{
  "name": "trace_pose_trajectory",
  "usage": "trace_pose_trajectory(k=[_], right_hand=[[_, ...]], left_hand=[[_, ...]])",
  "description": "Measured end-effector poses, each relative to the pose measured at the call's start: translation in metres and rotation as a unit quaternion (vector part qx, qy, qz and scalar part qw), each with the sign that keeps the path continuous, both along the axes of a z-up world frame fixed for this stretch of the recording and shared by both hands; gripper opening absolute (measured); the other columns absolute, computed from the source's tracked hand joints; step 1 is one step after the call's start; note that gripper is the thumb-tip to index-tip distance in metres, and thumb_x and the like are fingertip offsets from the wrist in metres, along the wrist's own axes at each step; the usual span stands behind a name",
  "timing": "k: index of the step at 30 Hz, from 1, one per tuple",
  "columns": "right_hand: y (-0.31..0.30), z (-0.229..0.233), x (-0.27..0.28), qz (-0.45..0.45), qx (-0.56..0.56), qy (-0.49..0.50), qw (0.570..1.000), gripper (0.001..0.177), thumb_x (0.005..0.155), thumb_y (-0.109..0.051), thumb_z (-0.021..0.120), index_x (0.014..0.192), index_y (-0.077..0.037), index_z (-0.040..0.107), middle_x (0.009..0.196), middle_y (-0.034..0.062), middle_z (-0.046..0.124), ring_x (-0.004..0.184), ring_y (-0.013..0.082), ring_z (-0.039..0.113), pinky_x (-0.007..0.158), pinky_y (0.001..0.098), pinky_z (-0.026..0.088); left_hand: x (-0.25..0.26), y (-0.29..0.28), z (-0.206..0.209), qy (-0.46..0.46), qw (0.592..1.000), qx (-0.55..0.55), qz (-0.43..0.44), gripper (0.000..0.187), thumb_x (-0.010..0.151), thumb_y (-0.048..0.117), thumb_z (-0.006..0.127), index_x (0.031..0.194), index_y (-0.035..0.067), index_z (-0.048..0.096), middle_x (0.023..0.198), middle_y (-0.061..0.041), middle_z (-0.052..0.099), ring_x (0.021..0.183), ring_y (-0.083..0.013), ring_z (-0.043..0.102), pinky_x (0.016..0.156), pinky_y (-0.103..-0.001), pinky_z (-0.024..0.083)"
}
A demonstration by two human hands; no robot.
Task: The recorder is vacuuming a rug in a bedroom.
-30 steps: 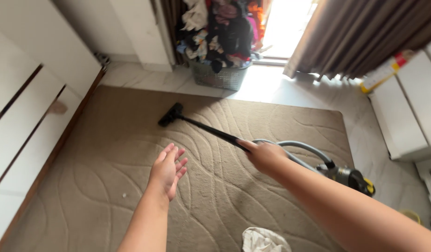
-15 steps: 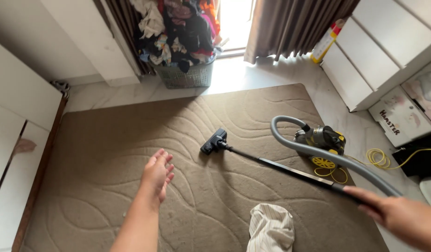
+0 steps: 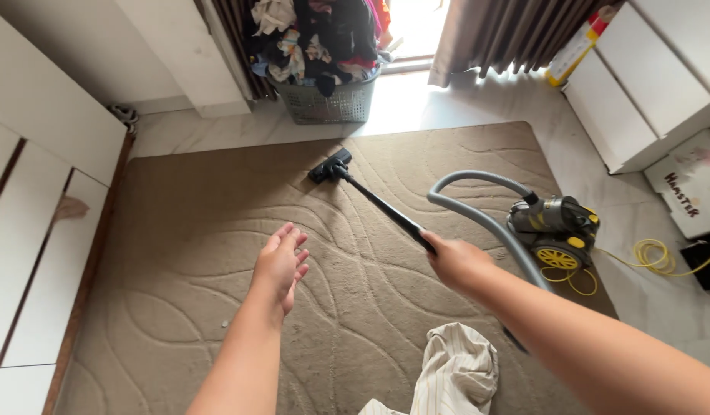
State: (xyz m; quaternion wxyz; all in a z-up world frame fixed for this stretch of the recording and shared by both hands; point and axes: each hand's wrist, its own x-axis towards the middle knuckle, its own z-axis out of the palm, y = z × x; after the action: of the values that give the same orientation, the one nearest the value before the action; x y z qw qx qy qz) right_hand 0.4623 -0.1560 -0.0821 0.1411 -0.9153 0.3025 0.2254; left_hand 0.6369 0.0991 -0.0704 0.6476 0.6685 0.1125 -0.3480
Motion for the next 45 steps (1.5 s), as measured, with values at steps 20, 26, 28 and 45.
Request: trace_pose_trajectory(k=[20,26,28,45], right_hand=[[-0.097,0.068,-0.257,-0.114,-0.115,0.105,0.981,0.050,0.094,-0.061,0.045,0.144,-0.062,0.041,0.086,0.0116,0.077,0.081,0.0343,0.076,0.076,0.0484,0.061],[-0.080,0.075,-0.251,-0.171,-0.067,0.121,0.975,0.052,0.094,-0.061,0.046,0.145,-0.060,0.038,0.086,0.0119,0.078,0.085,0.0342,0.076,0.080,0.0478,0.061],[-0.082,0.067,-0.228,-0.163,-0.062,0.087,0.981,0.051,0.094,-0.061,0.048,0.144,-0.057,0.042,0.089,0.0123,0.077,0.087,0.0355,0.075,0.080,0.0490,0.060],[-0.093,-0.003,0.028,-0.086,-0.015,0.001,0.996,0.048,0.107,-0.046,0.041,0.153,-0.035,0.040,0.105,0.0097,0.074,0.087,0.0254,0.075,0.072,0.0424,0.061]], left_hand=[[-0.011,-0.107,-0.039,0.000,0.994,-0.008,-0.113,0.055,0.100,0.035,0.052,0.153,0.022,0.043,0.140,-0.002,0.062,0.122,-0.0249,0.057,0.102,-0.043,0.045],[-0.044,-0.147,-0.030,0.026,0.985,0.021,-0.167,0.053,0.101,0.034,0.051,0.152,0.022,0.045,0.140,-0.003,0.063,0.124,-0.0263,0.058,0.102,-0.042,0.046],[-0.046,-0.150,-0.028,0.032,0.984,0.025,-0.173,0.053,0.100,0.034,0.051,0.152,0.022,0.045,0.141,-0.004,0.063,0.126,-0.0271,0.057,0.103,-0.043,0.045],[-0.014,-0.070,-0.009,0.020,0.998,0.033,-0.050,0.057,0.101,0.033,0.048,0.156,0.020,0.038,0.148,-0.008,0.057,0.133,-0.0281,0.054,0.109,-0.043,0.042]])
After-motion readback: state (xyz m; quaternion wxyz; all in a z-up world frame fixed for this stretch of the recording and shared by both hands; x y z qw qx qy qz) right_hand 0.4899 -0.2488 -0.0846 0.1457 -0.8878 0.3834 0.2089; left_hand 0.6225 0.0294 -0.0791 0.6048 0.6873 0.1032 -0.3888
